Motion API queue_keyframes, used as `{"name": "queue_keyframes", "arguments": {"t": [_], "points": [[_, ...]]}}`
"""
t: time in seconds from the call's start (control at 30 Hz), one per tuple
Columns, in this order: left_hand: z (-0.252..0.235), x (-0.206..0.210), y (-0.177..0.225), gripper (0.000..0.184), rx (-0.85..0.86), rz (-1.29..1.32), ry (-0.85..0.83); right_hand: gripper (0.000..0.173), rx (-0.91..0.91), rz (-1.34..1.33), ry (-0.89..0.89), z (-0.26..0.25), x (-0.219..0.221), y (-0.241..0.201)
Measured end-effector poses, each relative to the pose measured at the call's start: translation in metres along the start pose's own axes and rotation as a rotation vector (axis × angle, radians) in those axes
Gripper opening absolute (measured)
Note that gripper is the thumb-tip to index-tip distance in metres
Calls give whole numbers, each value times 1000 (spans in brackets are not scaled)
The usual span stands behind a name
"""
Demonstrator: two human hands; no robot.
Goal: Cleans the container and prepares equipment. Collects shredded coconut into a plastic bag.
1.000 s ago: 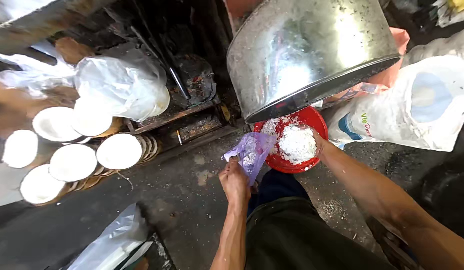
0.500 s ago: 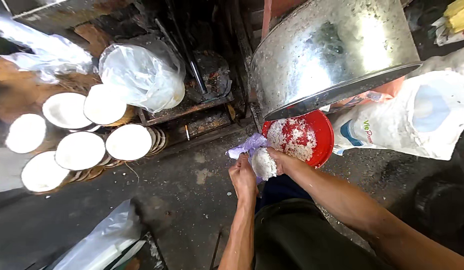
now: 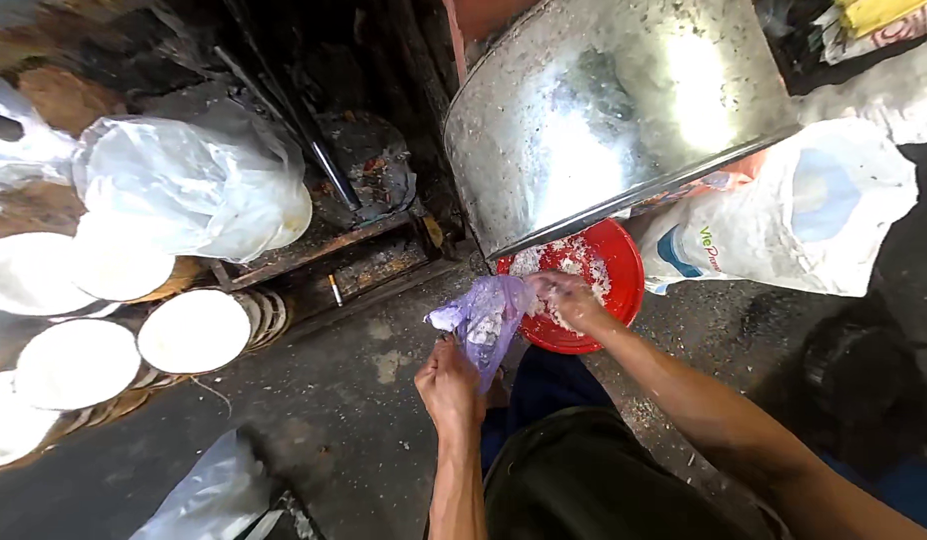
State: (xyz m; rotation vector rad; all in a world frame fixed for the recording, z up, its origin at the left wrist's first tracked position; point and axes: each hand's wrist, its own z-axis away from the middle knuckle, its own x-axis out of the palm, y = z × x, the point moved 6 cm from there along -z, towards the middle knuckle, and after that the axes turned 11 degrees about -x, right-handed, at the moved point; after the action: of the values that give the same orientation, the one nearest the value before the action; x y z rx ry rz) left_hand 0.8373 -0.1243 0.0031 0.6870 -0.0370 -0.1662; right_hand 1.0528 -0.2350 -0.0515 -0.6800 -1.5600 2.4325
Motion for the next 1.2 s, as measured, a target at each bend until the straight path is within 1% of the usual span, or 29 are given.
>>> {"name": "queue_keyframes", "arguments": {"t": [0.07,0.1,0.17,0.23,0.27,0.3,0.33,0.37,0.4,0.47,0.57,0.6,0.73,0.83,0.9,0.97,1.07,1.1,1.13,1.17,1.2], "points": [[3,0,0,50,-18,13,15,41,183,146,68,-22,-26,54],[4,0,1,50,-23,16,23,44,236,243,60,-36,-30,82],[7,-1,-1,51,-27,18,38,47,282,484,-38,-68,-20,126],[10,1,0,51,-27,35,54,50,362,563,-121,-88,7,148],[10,2,0,52,-26,45,60,52,369,533,-168,-94,26,150],[11,2,-2,52,-33,52,69,53,339,486,-195,-90,46,149],[13,1,-4,52,-46,53,78,54,269,466,-199,-77,66,152],[14,1,-5,53,-55,57,88,56,159,485,-157,-64,84,158],[12,1,-6,53,-57,61,97,60,96,490,-145,-54,93,163],[11,1,-6,54,-70,50,120,64,89,448,-208,-25,96,164],[12,-2,-5,54,-73,58,133,68,214,406,-370,14,88,164],[12,-2,-5,54,-69,59,130,67,228,422,-391,19,85,163],[15,-3,-7,52,-48,53,136,52,240,515,-473,29,72,156],[15,-2,-3,51,-38,50,123,48,251,482,-485,27,67,156],[14,-1,0,51,-30,44,109,44,264,349,-388,19,57,151],[15,-3,-1,50,-32,38,101,38,326,166,-236,21,44,145],[15,-4,-4,47,-28,23,66,41,410,-213,14,25,21,121],[14,-3,-5,47,-24,22,53,42,401,-343,77,26,14,105],[12,-2,-6,48,-19,21,39,41,364,-454,103,26,8,82],[11,-1,-7,48,-15,20,25,40,294,-543,94,27,4,56],[10,-1,-8,49,-15,18,16,38,183,-598,53,25,1,29]]}}
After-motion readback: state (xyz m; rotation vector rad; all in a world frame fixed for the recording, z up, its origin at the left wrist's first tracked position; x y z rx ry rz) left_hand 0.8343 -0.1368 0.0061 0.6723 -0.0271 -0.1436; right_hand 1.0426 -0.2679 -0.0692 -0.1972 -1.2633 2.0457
